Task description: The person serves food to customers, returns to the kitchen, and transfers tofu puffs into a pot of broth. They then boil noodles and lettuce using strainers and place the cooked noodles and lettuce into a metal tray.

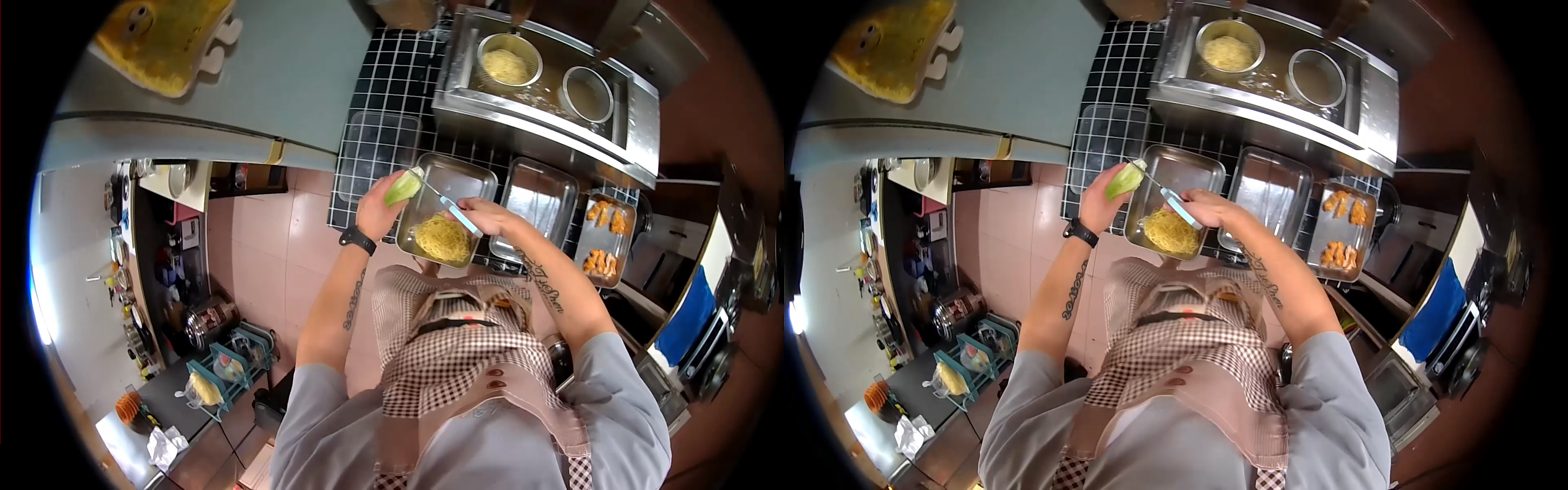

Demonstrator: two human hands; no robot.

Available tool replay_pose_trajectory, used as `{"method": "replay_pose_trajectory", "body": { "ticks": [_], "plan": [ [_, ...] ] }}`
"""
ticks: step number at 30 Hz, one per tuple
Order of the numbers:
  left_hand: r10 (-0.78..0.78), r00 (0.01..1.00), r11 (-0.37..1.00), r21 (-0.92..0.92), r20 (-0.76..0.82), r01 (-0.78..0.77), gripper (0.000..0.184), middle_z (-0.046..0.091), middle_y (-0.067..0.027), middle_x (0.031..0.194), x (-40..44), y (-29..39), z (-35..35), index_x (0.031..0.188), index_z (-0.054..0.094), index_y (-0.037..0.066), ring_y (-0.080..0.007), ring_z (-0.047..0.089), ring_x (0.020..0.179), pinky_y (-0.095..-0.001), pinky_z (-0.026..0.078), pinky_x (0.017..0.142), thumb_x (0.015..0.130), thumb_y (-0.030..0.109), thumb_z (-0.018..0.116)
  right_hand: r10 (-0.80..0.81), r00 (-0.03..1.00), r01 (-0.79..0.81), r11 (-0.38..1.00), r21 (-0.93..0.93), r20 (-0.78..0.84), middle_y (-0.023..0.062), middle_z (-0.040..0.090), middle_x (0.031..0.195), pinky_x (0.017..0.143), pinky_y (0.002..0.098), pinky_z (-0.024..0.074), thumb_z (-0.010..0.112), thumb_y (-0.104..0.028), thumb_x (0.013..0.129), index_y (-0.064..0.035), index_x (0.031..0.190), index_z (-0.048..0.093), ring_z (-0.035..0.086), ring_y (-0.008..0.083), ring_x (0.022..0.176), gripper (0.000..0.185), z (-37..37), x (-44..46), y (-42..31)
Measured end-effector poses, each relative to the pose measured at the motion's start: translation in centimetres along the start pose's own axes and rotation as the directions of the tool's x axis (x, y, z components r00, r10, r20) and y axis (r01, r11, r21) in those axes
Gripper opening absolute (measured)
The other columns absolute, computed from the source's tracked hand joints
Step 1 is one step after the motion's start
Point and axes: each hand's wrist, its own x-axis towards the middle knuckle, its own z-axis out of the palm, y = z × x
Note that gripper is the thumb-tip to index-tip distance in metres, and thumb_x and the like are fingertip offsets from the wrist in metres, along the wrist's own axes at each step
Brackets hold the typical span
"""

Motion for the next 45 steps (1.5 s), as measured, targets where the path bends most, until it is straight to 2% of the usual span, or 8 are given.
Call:
{"method": "replay_pose_trajectory", "body": {
  "ticks": [8,13,16,22,28,34,37,45],
  "plan": [
    [-0.147,0.986,0.982,-0.131,-0.08,0.135,0.057,0.066,-0.0157,0.122,0.3,-11.9,1.0,0.133,0.058,0.012,-0.0336,0.064,0.111,-0.0376,0.051,0.095,0.079,0.005,0.075,0.007,1.0,-0.007,0.997,-0.072,-0.003,0.0046,0.061,0.063,0.048,0.0279,0.048,0.065,-0.055,0.089,-0.002,0.094,0.07,0.061,0.0142,0.054,0.053,1.5,8.5,-2.3],
    [-0.191,0.978,0.97,-0.168,-0.086,0.175,0.063,0.065,-0.0171,0.124,-1.3,-13.3,-0.1,0.135,0.058,0.011,-0.0319,0.064,0.113,-0.0362,0.05,0.098,0.076,0.001,0.077,0.026,1.0,-0.028,0.986,-0.165,-0.015,0.013,0.066,0.065,0.051,0.0345,0.0508,0.065,-0.051,0.089,-0.0016,0.092,0.072,0.066,0.0199,0.052,0.05,1.4,5.2,-3.4],
    [-0.261,0.957,0.892,-0.41,-0.129,0.188,0.067,0.062,-0.0142,0.13,-2.8,-12.8,-0.6,0.139,0.05,-0.002,-0.023,0.06,0.119,-0.0325,0.047,0.102,0.077,-0.002,0.077,-0.18,0.943,0.042,0.899,-0.435,-0.28,0.0237,0.069,0.092,0.078,0.0486,0.0525,0.065,-0.045,0.086,-0.0017,0.098,0.068,0.065,0.0432,0.087,0.045,2.0,-0.7,0.9],
    [-0.37,0.908,0.264,-0.914,0.199,0.308,0.058,0.057,-0.0138,0.133,-4.5,-1.9,-0.3,0.143,0.037,0.005,-0.0267,0.064,0.108,-0.0352,0.052,0.094,0.09,0.0,0.058,-0.083,0.51,-0.405,0.855,-0.324,-0.856,0.0212,0.068,0.101,0.077,0.0488,0.0537,0.07,-0.03,0.085,-0.0008,0.102,0.063,0.066,0.0403,0.091,0.034,2.0,-12.2,13.5],
    [-0.236,0.881,0.028,-0.904,0.409,0.427,0.039,0.056,-0.0165,0.134,-1.3,6.3,2.9,0.137,0.041,0.006,-0.0262,0.059,0.116,-0.0374,0.048,0.102,0.102,0.02,0.05,0.027,0.485,-0.539,0.796,-0.275,-0.874,0.0216,0.062,0.107,0.085,0.046,0.052,0.077,-0.024,0.079,0.0014,0.103,0.064,0.062,0.0386,0.099,0.037,1.0,-11.9,18.4],
    [-0.072,0.932,0.227,-0.904,0.356,0.363,0.05,0.058,-0.0074,0.124,1.1,12.6,4.7,0.132,0.049,0.006,-0.0185,0.058,0.115,-0.0332,0.048,0.099,0.087,-0.001,0.07,-0.168,0.321,-0.349,0.894,-0.281,-0.932,0.0207,0.062,0.11,0.091,0.0443,0.05,0.078,-0.021,0.078,0.0008,0.115,0.065,0.06,0.039,0.104,0.046,0.9,-12.8,12.3],
    [-0.031,0.949,0.39,-0.87,0.314,0.301,0.05,0.061,-0.0058,0.121,2.1,14.4,6.0,0.128,0.051,0.006,-0.0164,0.06,0.111,-0.0306,0.05,0.096,0.084,-0.002,0.073,-0.152,0.402,0.129,0.986,-0.109,-0.903,0.0132,0.067,0.105,0.081,0.0361,0.0528,0.077,-0.023,0.083,-0.0002,0.111,0.064,0.065,0.0261,0.095,0.038,-0.2,-13.8,4.8],
    [-0.033,0.936,0.253,-0.903,0.351,0.347,0.045,0.062,-0.0071,0.119,3.4,17.0,6.4,0.132,0.048,0.007,-0.019,0.062,0.11,-0.0345,0.051,0.097,0.091,0.002,0.067,-0.174,0.511,0.791,0.479,0.38,-0.842,0.0012,0.065,0.091,0.075,0.0239,0.0516,0.062,-0.007,0.095,-0.001,0.102,0.063,0.062,0.0081,0.084,0.008,-2.0,-13.3,-0.2]
  ]
}}
